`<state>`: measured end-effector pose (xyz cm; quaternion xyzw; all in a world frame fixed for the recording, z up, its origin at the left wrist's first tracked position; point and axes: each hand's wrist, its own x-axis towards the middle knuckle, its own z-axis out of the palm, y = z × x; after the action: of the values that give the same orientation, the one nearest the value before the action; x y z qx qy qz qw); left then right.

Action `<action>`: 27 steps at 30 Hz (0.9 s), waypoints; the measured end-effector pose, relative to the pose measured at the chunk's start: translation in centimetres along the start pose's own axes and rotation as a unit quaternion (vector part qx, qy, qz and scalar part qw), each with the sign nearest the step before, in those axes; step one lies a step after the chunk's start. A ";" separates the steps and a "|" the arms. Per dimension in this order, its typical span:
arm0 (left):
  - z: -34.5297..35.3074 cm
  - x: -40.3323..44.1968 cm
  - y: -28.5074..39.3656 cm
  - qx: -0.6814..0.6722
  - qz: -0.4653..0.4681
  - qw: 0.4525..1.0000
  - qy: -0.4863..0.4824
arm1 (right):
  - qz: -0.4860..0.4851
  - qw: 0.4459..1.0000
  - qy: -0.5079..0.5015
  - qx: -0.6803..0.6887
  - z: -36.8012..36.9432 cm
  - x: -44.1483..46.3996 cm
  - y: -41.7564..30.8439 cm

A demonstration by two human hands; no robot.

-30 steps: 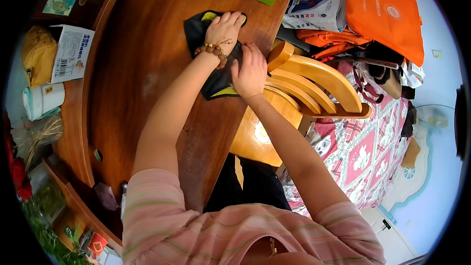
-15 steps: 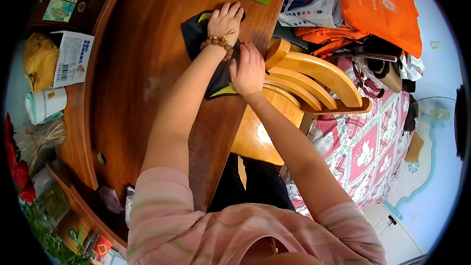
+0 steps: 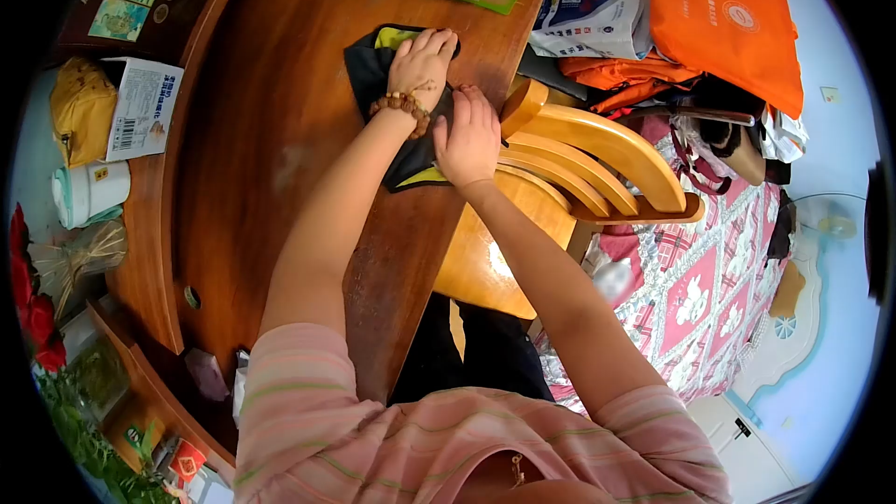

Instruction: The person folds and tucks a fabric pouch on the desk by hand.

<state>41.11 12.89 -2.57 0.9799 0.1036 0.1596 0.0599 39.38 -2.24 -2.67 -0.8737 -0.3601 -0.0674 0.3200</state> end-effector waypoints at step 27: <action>0.0 1.0 0.0 -0.053 -0.011 0.997 -0.056 | -0.021 0.999 -0.009 -0.044 0.4 0.0 0.1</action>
<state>42.04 13.14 -2.32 0.9816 0.1018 0.1095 0.1191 39.42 -2.11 -3.04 -0.8798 -0.3776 -0.0820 0.2769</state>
